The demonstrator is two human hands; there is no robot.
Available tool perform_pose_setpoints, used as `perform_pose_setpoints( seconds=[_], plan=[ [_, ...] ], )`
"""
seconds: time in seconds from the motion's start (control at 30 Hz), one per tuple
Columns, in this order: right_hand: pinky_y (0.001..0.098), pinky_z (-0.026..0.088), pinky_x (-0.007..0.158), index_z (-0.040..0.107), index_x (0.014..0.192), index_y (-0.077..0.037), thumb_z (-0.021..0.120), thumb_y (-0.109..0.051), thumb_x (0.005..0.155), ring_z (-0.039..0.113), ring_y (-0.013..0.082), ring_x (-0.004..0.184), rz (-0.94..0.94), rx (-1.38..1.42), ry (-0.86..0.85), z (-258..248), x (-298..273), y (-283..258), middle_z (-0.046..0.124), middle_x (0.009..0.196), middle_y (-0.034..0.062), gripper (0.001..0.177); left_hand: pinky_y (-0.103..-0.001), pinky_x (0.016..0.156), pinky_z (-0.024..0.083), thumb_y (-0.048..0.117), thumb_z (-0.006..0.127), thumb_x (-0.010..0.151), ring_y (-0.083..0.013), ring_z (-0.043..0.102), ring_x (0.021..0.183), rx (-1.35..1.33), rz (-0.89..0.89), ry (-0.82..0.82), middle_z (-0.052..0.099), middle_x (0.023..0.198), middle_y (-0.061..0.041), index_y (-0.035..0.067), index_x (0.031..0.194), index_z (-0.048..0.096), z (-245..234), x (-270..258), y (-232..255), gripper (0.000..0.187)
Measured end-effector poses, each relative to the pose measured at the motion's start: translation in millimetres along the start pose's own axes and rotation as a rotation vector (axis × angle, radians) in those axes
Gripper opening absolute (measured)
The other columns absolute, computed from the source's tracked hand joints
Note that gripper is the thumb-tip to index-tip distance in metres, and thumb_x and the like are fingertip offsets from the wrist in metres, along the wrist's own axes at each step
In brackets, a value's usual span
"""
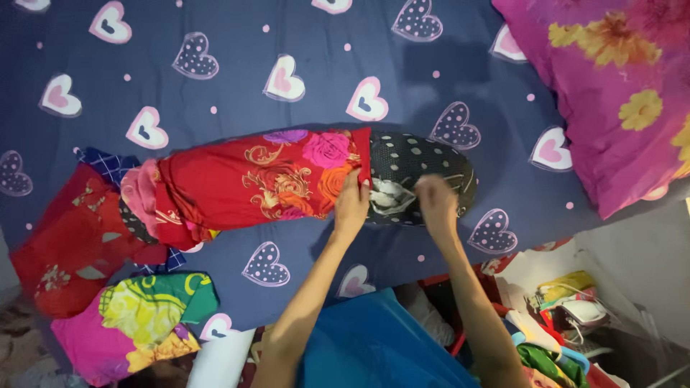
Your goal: The person rolls a red floral cloth around a dark patterned cylindrical object on a bed, then places a white cylindrical pillow on the bed and wraps a pink floral cloth around it.
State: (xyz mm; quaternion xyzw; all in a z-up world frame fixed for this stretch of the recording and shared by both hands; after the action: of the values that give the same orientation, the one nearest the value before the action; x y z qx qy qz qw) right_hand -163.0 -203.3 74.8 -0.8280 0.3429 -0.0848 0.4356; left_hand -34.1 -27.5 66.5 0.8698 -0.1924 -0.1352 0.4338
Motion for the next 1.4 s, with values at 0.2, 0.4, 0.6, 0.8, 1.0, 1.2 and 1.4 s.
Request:
perform_pose_setpoints(
  seconds=[0.2, 0.4, 0.6, 0.8, 1.0, 1.2, 1.4],
  plan=[
    [0.0424, 0.052, 0.093, 0.068, 0.107, -0.003, 0.062, -0.011, 0.105, 0.066, 0.0321, 0.105, -0.357, -0.010, 0.206, -8, 64, -47, 0.069, 0.113, 0.0133, 0.010, -0.059, 0.077, 0.051, 0.041, 0.057, 0.103, -0.0457, 0.070, 0.086, 0.285, -0.182, -0.364, 0.072, 0.085, -0.022, 0.009, 0.107, 0.063, -16, 26, 6, 0.032],
    [0.0450, 0.044, 0.085, 0.072, 0.098, -0.009, 0.071, -0.020, 0.092, 0.066, 0.0314, 0.094, -0.334, -0.376, 0.014, 21, 43, -37, 0.069, 0.098, 0.0091, 0.013, -0.053, 0.066, 0.054, 0.044, 0.059, 0.096, -0.0469, 0.069, 0.082, 0.391, 0.180, 0.171, 0.070, 0.106, -0.030, -0.002, 0.114, 0.058, 41, 78, -14, 0.050],
    [0.0528, 0.041, 0.092, 0.064, 0.127, -0.007, 0.070, -0.035, 0.092, 0.060, 0.0310, 0.101, -0.343, -0.416, -0.082, 29, 8, -8, 0.064, 0.106, 0.0134, 0.045, -0.052, 0.069, 0.056, 0.031, 0.067, 0.093, -0.0402, 0.072, 0.078, 0.539, -0.083, -0.107, 0.073, 0.083, -0.019, -0.001, 0.107, 0.062, 96, 93, -69, 0.035],
    [0.0544, 0.040, 0.100, 0.058, 0.132, -0.015, 0.058, -0.042, 0.086, 0.057, 0.0316, 0.120, -0.621, -0.473, -0.007, 94, 7, 45, 0.065, 0.126, 0.0110, 0.053, -0.051, 0.069, 0.057, 0.014, 0.062, 0.088, -0.0373, 0.074, 0.080, 0.451, 0.091, -0.308, 0.074, 0.084, -0.016, 0.010, 0.098, 0.065, 122, 54, -4, 0.011],
    [0.0473, 0.043, 0.098, 0.067, 0.121, -0.014, 0.064, -0.044, 0.093, 0.059, 0.0295, 0.117, -0.120, -0.410, -0.364, 78, 18, 62, 0.067, 0.118, 0.0102, 0.042, -0.050, 0.081, 0.054, 0.016, 0.054, 0.101, -0.0392, 0.071, 0.097, 0.067, 0.015, -0.289, 0.072, 0.107, -0.020, 0.012, 0.118, 0.060, 62, 30, 47, 0.019],
    [0.0509, 0.038, 0.112, 0.064, 0.139, -0.014, 0.070, -0.035, 0.101, 0.055, 0.0329, 0.128, -0.204, -0.344, -0.008, 3, -34, 22, 0.059, 0.137, 0.0088, 0.043, -0.047, 0.088, 0.053, 0.020, 0.054, 0.104, -0.0404, 0.068, 0.107, -0.124, 0.047, -0.214, 0.068, 0.113, -0.021, 0.009, 0.140, 0.051, -17, -4, 60, 0.038],
    [0.0738, 0.012, 0.109, 0.043, 0.147, -0.018, 0.075, -0.058, 0.069, 0.029, 0.0409, 0.141, -0.602, -0.407, -0.143, -8, -99, 37, 0.030, 0.153, 0.0201, 0.094, -0.051, 0.087, 0.045, 0.026, 0.070, 0.090, -0.0388, 0.061, 0.106, 0.331, 0.038, -0.062, 0.066, 0.114, -0.017, 0.006, 0.128, 0.057, -58, -61, 30, 0.046]
  ],
)
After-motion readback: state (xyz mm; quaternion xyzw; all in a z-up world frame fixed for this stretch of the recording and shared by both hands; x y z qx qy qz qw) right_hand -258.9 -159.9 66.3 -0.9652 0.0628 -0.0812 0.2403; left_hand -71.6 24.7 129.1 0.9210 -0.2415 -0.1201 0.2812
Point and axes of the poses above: each hand's wrist, its own x-axis towards the middle knuckle, its own z-axis out of the palm, y = z × x, the point moved 1 cm from there along x, towards the middle knuckle
